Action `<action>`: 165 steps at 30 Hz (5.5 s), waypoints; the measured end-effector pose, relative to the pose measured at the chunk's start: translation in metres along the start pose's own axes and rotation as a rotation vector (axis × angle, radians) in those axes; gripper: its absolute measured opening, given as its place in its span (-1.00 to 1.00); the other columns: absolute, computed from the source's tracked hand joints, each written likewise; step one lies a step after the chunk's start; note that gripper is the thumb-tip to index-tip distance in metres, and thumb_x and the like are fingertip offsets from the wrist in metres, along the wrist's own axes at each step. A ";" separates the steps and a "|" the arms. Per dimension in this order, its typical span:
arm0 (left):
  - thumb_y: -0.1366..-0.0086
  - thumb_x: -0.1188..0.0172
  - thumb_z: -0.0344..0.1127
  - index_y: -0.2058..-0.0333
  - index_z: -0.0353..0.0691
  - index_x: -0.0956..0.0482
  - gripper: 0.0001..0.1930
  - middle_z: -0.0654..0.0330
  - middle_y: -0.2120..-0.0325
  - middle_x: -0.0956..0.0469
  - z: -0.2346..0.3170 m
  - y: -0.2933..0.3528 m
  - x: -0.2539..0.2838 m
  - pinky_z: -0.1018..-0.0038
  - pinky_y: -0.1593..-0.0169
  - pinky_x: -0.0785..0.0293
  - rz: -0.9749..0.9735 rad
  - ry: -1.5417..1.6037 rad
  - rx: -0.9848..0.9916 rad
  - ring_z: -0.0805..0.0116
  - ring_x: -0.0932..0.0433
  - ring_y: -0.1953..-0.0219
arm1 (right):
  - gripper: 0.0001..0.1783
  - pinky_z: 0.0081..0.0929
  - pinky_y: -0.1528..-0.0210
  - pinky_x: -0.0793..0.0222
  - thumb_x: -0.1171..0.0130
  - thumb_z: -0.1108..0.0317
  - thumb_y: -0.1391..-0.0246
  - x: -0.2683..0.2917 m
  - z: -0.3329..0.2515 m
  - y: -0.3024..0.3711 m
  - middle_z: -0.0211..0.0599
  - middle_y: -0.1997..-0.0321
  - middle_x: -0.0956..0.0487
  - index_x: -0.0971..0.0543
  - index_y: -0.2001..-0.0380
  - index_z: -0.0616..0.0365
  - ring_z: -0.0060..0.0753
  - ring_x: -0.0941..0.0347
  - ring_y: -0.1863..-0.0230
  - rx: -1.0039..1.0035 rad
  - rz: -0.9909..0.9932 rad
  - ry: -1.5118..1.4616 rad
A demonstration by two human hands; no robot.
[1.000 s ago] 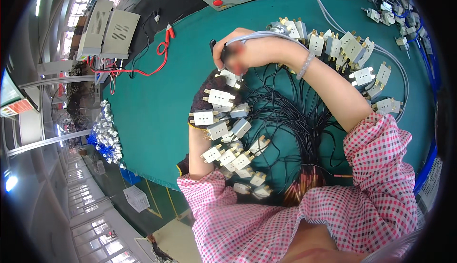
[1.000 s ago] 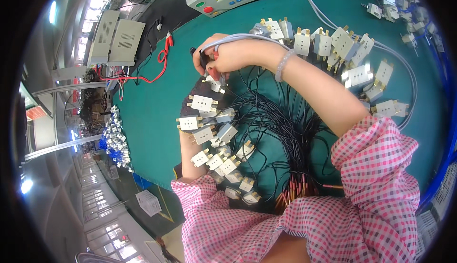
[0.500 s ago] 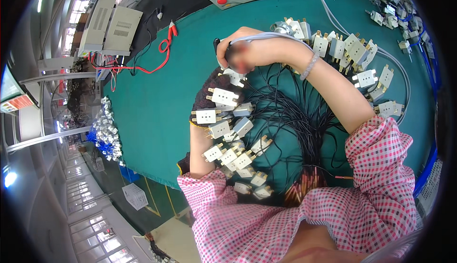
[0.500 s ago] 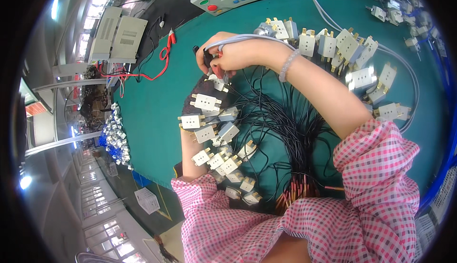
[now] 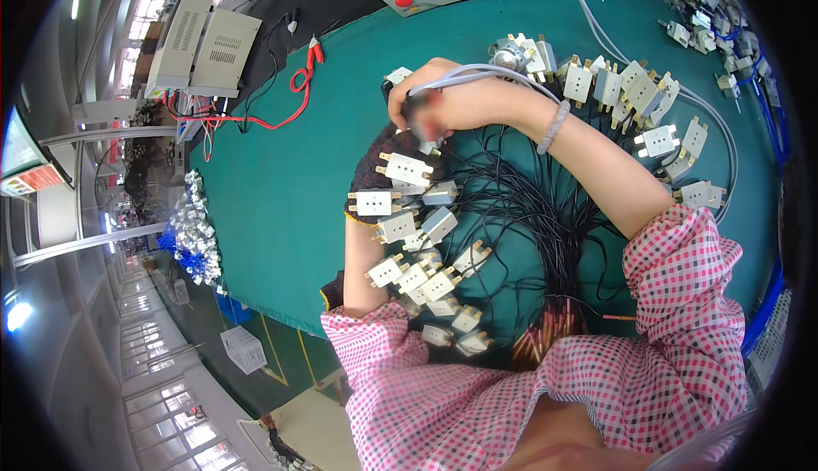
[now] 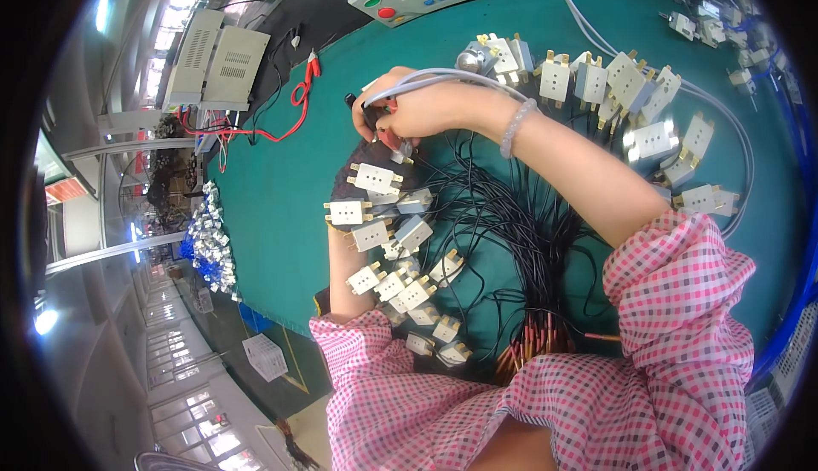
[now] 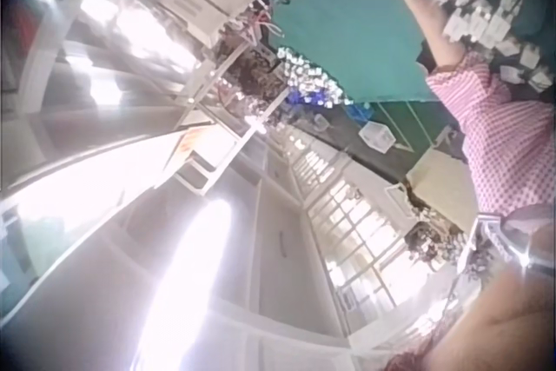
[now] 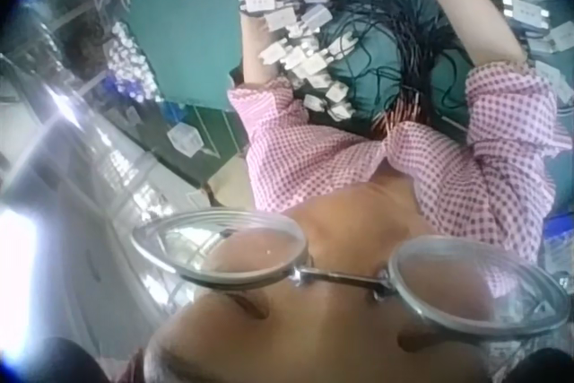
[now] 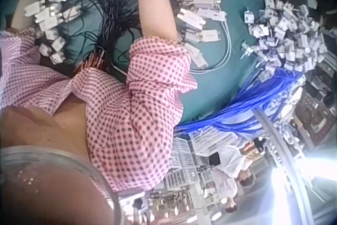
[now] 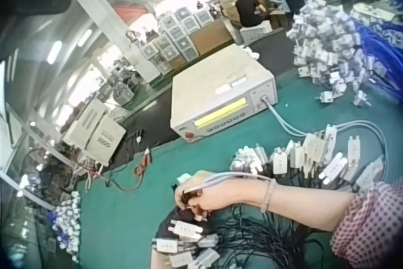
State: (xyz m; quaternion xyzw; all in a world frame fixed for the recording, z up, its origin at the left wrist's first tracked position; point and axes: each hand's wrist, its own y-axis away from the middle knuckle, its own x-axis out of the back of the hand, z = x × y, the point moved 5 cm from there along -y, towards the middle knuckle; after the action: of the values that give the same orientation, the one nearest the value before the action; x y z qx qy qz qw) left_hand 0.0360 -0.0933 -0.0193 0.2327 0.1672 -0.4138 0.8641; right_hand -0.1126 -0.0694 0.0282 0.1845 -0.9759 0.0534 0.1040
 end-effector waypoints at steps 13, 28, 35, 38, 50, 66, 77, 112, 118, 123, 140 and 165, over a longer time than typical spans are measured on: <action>-0.37 0.02 0.01 -0.08 -0.22 -0.38 -0.53 -0.02 0.28 -0.58 0.007 -0.021 -0.006 0.23 0.38 -0.63 0.152 0.352 -0.082 0.11 -0.60 0.46 | -0.79 -0.64 0.56 -0.40 0.08 0.45 -0.04 0.041 0.009 0.003 -0.27 0.39 -0.53 -0.53 0.31 0.21 -0.45 -0.54 0.53 0.229 0.500 -0.587; -0.32 -0.08 -0.07 -0.04 -0.19 -0.39 -0.58 0.13 0.26 -0.51 0.008 -0.022 -0.013 0.37 0.25 -0.49 -0.032 0.307 -0.154 0.36 -0.52 0.35 | -0.76 -0.60 0.41 -0.53 0.08 0.49 -0.07 0.030 0.001 0.005 -0.34 0.31 -0.54 -0.59 0.28 0.15 -0.57 -0.50 0.33 0.153 0.272 -0.418; -0.30 -0.11 -0.07 -0.02 -0.19 -0.41 -0.58 0.13 0.26 -0.52 0.009 -0.015 -0.012 0.41 0.25 -0.49 0.031 0.184 -0.156 0.37 -0.53 0.33 | -0.77 -0.61 0.43 -0.52 0.09 0.50 -0.07 0.030 -0.003 0.005 -0.38 0.31 -0.53 -0.58 0.32 0.16 -0.57 -0.50 0.34 0.133 0.228 -0.365; -0.30 -0.13 -0.07 -0.01 -0.19 -0.41 -0.58 0.13 0.26 -0.52 0.010 -0.013 -0.011 0.43 0.25 -0.50 0.048 0.154 -0.153 0.37 -0.53 0.32 | -0.76 -0.61 0.44 -0.52 0.10 0.53 -0.06 0.030 -0.005 0.006 -0.38 0.31 -0.53 -0.58 0.33 0.16 -0.57 -0.50 0.35 0.121 0.220 -0.340; -0.26 -0.19 -0.07 0.04 -0.20 -0.44 -0.60 0.11 0.27 -0.53 0.018 -0.024 -0.023 0.51 0.26 -0.50 -0.005 0.038 -0.239 0.37 -0.54 0.29 | -0.75 -0.63 0.51 -0.48 0.11 0.57 0.02 0.016 -0.004 0.004 -0.35 0.34 -0.54 -0.56 0.33 0.18 -0.55 -0.50 0.41 0.157 0.260 -0.497; -0.36 0.02 -0.13 0.15 -0.35 -0.51 -0.64 -0.06 0.21 -0.51 0.056 0.042 0.007 0.19 -0.13 -0.34 -0.540 -1.276 -0.292 0.05 -0.47 0.06 | -0.72 -0.61 0.49 -0.46 0.18 0.56 -0.04 0.066 0.032 0.010 -0.21 0.25 -0.57 -0.55 0.31 0.16 -0.36 -0.58 0.48 0.090 0.844 -0.767; -0.31 -0.02 -0.05 0.01 -0.04 -0.46 -0.65 0.08 0.02 -0.51 0.093 -0.024 -0.036 0.26 -0.02 -0.42 0.224 -1.857 0.034 0.12 -0.51 -0.01 | -0.71 -0.64 0.50 -0.46 0.15 0.61 0.02 0.062 0.028 0.010 -0.24 0.23 -0.60 -0.57 0.32 0.21 -0.35 -0.60 0.48 0.118 0.835 -0.677; -0.05 -0.37 -0.31 0.21 -0.32 -0.49 -0.64 0.17 0.38 -0.55 0.018 0.024 0.014 0.48 0.34 -0.52 0.442 -0.588 0.057 0.44 -0.54 0.40 | -0.88 -0.60 0.45 -0.51 -0.07 0.52 -0.04 -0.012 0.017 -0.005 -0.30 0.42 -0.57 -0.55 0.33 0.19 -0.56 -0.53 0.48 0.061 0.063 -0.193; -0.04 -0.39 -0.28 0.19 -0.29 -0.49 -0.61 0.21 0.36 -0.55 0.017 0.025 0.014 0.47 0.24 -0.49 0.430 -0.605 0.056 0.46 -0.53 0.33 | -0.88 -0.58 0.43 -0.49 -0.08 0.41 -0.11 -0.009 0.044 -0.011 -0.29 0.46 -0.59 -0.57 0.32 0.17 -0.52 -0.58 0.46 -0.040 0.079 -0.114; -0.04 -0.41 -0.24 0.17 -0.30 -0.48 -0.57 0.19 0.34 -0.55 0.016 0.024 0.016 0.47 0.23 -0.49 0.419 -0.636 0.036 0.45 -0.53 0.32 | -0.85 -0.58 0.43 -0.48 -0.08 0.36 -0.12 -0.011 0.051 -0.014 -0.26 0.48 -0.61 -0.60 0.36 0.16 -0.52 -0.58 0.49 -0.084 0.120 -0.105; -0.19 -0.27 -0.31 -0.03 -0.31 -0.43 -0.55 0.18 0.20 -0.55 0.028 0.026 -0.011 0.48 0.10 -0.45 0.316 -0.677 -0.090 0.45 -0.49 0.16 | -0.85 -0.61 0.54 -0.44 -0.02 0.57 0.04 0.001 -0.020 -0.001 -0.35 0.50 -0.58 -0.57 0.43 0.17 -0.54 -0.54 0.56 0.290 0.216 -0.330; -0.10 -0.25 -0.52 0.00 -0.36 -0.39 -0.55 0.09 0.22 -0.50 0.016 0.013 -0.028 0.41 0.09 -0.56 0.500 -0.452 0.086 0.33 -0.55 0.20 | -0.76 -0.60 0.36 -0.57 0.07 0.65 -0.13 0.005 0.025 0.046 -0.32 0.24 -0.50 -0.49 0.19 0.16 -0.52 -0.53 0.37 0.323 0.634 -0.152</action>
State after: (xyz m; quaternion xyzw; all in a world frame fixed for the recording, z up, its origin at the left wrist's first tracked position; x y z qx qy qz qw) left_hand 0.0309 -0.0773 0.0104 0.2050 -0.1085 -0.2367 0.9435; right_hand -0.1392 -0.0326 0.0018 -0.1100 -0.9685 0.2226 -0.0209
